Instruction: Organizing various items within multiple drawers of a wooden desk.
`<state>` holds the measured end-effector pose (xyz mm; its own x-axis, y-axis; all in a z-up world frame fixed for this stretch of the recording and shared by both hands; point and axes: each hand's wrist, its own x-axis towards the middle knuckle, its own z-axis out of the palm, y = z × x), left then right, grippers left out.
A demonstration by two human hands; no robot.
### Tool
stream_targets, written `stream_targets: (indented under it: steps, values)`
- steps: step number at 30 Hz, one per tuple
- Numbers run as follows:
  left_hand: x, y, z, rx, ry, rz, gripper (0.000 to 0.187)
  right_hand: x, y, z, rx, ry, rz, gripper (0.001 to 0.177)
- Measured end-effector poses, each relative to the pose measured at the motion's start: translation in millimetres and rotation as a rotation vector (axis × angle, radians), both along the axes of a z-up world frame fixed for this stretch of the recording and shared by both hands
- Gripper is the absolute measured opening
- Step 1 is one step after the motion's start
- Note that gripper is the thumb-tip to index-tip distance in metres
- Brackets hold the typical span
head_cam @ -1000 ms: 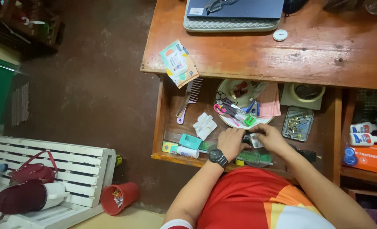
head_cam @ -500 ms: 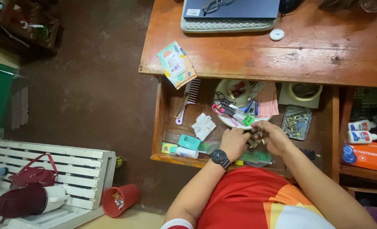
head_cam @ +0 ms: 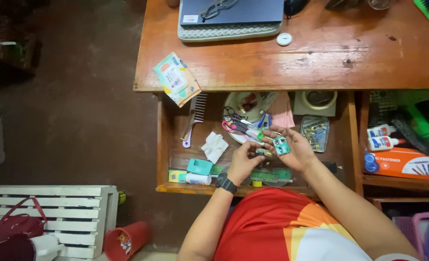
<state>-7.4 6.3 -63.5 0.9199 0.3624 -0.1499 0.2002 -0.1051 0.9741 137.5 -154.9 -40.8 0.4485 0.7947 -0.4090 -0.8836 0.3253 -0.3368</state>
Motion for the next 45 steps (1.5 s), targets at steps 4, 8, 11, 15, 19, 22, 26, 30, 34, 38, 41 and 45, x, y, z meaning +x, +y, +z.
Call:
stream_targets:
  steps: [4,8,11,15,19,22,26,30,34,38,41,45]
  values:
    - [0.0,2.7,-11.0,-0.223,-0.006,0.012,0.039,0.5,-0.1,0.0,0.02,0.001,-0.031,0.045]
    - [1.3,9.4,-33.4,-0.306,-0.06,0.03,0.042,2.8,1.0,1.6,-0.023,-0.006,-0.103,0.041]
    - [0.4,12.6,-52.4,-0.437,-0.105,0.039,0.042,2.5,0.3,2.3,-0.075,0.001,-0.131,0.038]
    - [0.2,15.5,-67.6,-0.555,-0.148,0.035,0.039,-2.4,3.2,7.4,-0.212,-0.077,-0.037,0.035]
    - [1.6,9.6,-49.9,-0.525,-0.148,0.021,0.037,-9.9,2.8,-25.4,-0.344,-0.22,0.146,0.029]
    - [1.0,6.8,-31.8,-0.493,-0.102,-0.017,0.029,-14.3,2.0,-42.5,-0.399,-0.306,0.252,0.025]
    - [0.3,8.6,-28.4,-0.429,-0.086,0.049,0.029,-14.7,2.0,-40.4,-0.412,-0.336,0.231,0.021]
    - [-2.1,10.2,-44.9,-0.3,-0.111,0.051,0.023,-16.3,3.5,-19.7,-0.448,-0.342,0.17,0.025]
    - [-1.5,12.8,-59.3,-0.35,-0.068,0.013,0.02,-6.5,-1.2,-29.0,-0.43,-0.279,0.138,0.028]
    - [-0.8,12.0,-59.5,-0.361,-0.004,-0.022,0.022,1.9,-0.4,-21.6,-0.381,-0.137,0.12,0.026]
    - [-0.3,13.1,-61.5,-0.358,0.016,-0.04,0.025,6.8,0.3,-6.9,-0.299,-0.073,0.081,0.025]
    - [2.4,12.1,-47.1,-0.302,0.028,-0.066,0.032,17.2,-2.9,1.5,-0.158,0.014,-0.083,0.022]
